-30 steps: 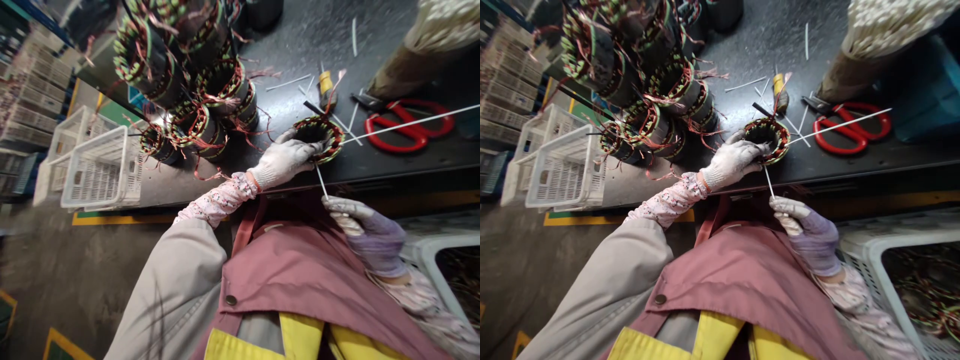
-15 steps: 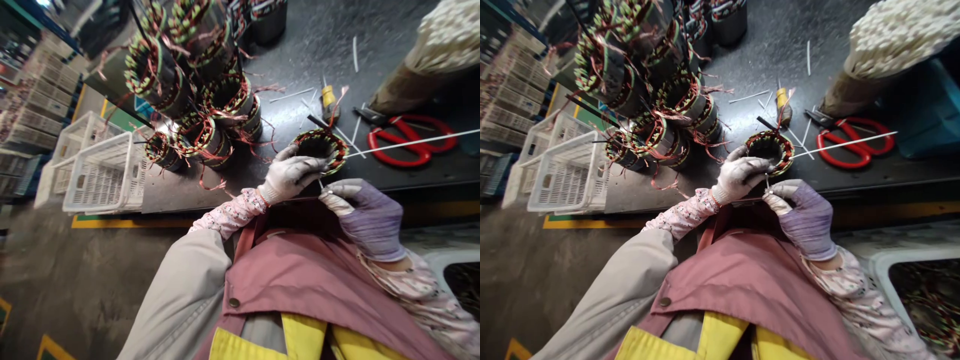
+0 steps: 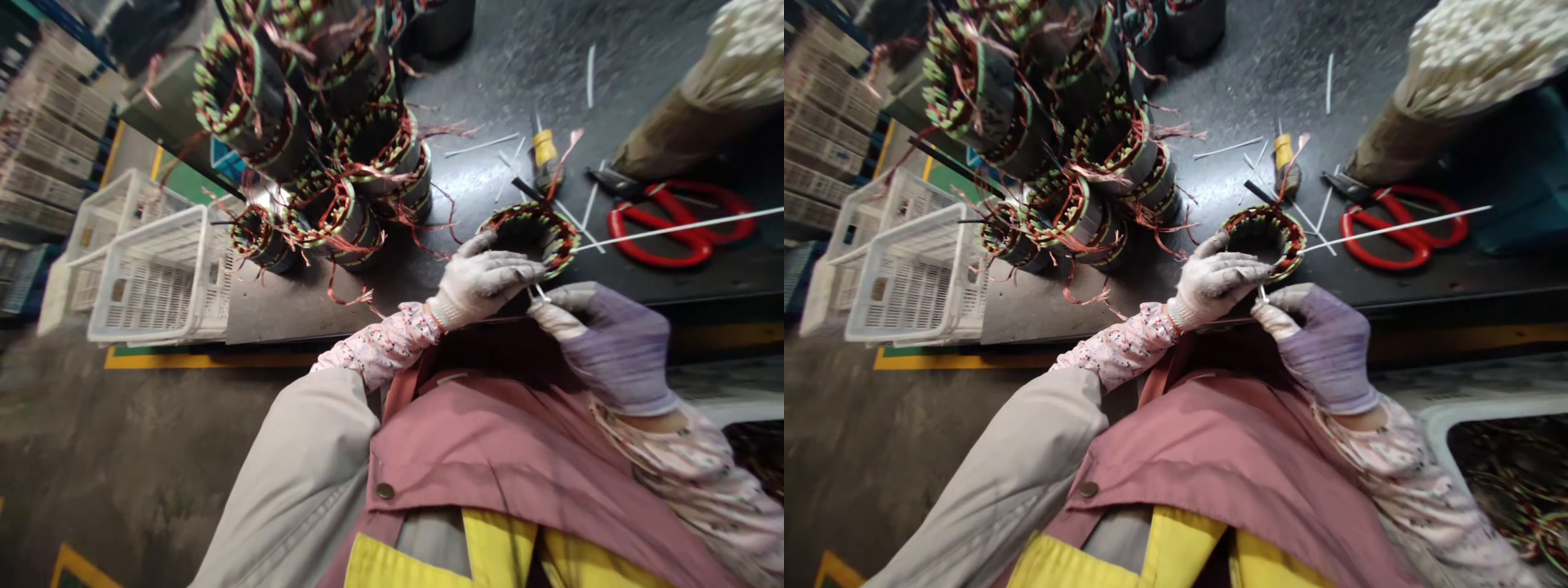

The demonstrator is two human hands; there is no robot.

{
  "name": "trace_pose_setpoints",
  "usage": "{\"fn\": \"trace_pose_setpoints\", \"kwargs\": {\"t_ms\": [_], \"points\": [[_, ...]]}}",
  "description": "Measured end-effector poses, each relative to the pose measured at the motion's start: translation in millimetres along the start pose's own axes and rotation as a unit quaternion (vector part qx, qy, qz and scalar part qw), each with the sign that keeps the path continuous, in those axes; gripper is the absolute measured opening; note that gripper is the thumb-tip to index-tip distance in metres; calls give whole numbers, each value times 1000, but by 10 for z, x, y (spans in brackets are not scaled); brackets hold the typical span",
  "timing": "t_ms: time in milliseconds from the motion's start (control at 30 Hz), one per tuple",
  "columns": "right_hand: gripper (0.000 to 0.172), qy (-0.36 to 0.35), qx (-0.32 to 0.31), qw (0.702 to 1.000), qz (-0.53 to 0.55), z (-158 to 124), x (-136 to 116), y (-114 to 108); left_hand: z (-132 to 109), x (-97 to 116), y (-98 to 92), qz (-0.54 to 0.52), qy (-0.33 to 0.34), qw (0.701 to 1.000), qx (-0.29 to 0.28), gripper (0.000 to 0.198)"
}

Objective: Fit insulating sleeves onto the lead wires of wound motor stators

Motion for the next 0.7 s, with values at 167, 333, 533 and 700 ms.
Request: {"fn": "trace_pose_setpoints", "kwargs": {"t_ms": [167,333,533,700], "points": [[35,-7,-9,999,-49,153,60,104,13,-17,64,15,-1,1000,-25,36],[34,-135,79,953,-261,63,-353,-35,20,-29,77,13,-5,999,-33,36],[31,-245,-22,961,-126,-129,-672,-158,-25,-27,-104,40,30,999,-9,34],[47,-33,-48,996,64,728,-226,-36,-26,118,-78,168,94,976,-97,36]]}}
Point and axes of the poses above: each hand's wrist, its own z-axis towards the middle knuckle, its own y-axis out of the palm, x = y × z, the point moved 10 cm from there along z, towards the middle knuckle, and after that the axes turned 13 degrees about -x, right-handed, at the moved point
